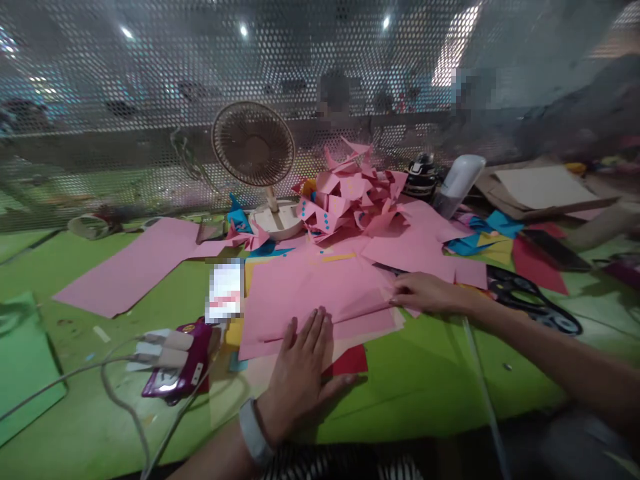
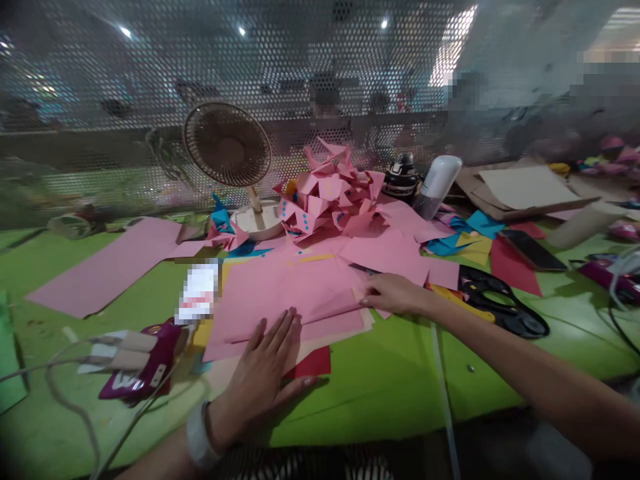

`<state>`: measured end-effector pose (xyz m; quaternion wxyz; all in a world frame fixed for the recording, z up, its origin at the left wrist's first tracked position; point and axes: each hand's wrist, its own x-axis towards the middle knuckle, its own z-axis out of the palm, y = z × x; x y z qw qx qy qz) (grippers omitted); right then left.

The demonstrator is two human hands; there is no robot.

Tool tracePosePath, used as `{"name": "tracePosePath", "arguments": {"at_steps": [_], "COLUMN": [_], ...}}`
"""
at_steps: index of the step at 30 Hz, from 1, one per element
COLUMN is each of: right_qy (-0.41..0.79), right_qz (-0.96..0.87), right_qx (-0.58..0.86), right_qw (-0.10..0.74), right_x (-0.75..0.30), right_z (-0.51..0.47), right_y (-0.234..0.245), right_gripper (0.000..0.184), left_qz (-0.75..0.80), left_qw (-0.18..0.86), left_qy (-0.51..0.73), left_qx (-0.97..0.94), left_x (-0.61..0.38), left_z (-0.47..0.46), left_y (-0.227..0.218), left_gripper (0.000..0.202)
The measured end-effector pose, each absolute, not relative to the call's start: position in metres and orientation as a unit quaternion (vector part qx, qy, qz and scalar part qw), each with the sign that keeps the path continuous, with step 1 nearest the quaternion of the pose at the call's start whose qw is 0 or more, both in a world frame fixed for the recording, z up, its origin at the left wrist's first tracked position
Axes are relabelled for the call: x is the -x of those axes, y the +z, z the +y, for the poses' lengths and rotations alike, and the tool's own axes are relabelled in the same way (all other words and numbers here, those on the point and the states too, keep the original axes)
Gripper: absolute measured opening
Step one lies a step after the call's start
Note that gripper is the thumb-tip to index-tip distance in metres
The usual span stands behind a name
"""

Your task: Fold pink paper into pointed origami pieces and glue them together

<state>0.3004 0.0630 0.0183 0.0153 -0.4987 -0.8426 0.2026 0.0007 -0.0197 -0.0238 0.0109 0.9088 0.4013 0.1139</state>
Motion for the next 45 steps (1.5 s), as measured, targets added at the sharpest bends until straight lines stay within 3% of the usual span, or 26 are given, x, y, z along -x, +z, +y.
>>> {"name": "tracePosePath", "arguments": {"at_steps": [3, 5, 8, 11, 22, 34, 45], "right_qy": [0.078, 0.032, 0.087, 0.122, 0.141, 0.03, 0.053], "right_qz": [-0.827, -0.835, -0.912, -0.93, -0.925, -0.913, -0.903], "right_qx": [0.547, 0.524, 0.379, 0.34, 0.35, 0.402, 0.425], "right_qw": [0.101, 0.166, 0.13, 0.072, 0.049, 0.063, 0.044], "right_x": [-0.28, -0.252, -0.212, -0.196, -0.213, -0.256, -0.263], "right_z": [0.046, 0.031, 0.013, 0.007, 0.007, -0.005, -0.007], "right_y": [0.031, 0.029, 0.011, -0.009, -0.017, -0.04, -0.033], "right_gripper": [0.034, 0.047, 0.073, 0.081, 0.082, 0.082, 0.083], "left_qz": [0.398, 0.397, 0.398, 0.405, 0.406, 0.434, 0.435], "left_qw": [0.001, -0.004, -0.01, -0.011, -0.007, 0.057, 0.049], "left_qy": [0.118, 0.117, 0.115, 0.094, 0.062, 0.06, 0.013], "left_qx": [-0.91, -0.911, -0.91, -0.909, -0.912, -0.897, -0.899], "left_x": [0.0, 0.0, 0.0, -0.001, -0.002, 0.001, 0.048], "left_z": [-0.021, -0.021, -0.02, -0.019, -0.019, -0.029, -0.034], "left_y": [-0.026, -0.026, -0.026, -0.026, -0.024, -0.01, -0.002], "left_gripper": [0.082, 0.082, 0.082, 0.082, 0.079, 0.089, 0.086]}}
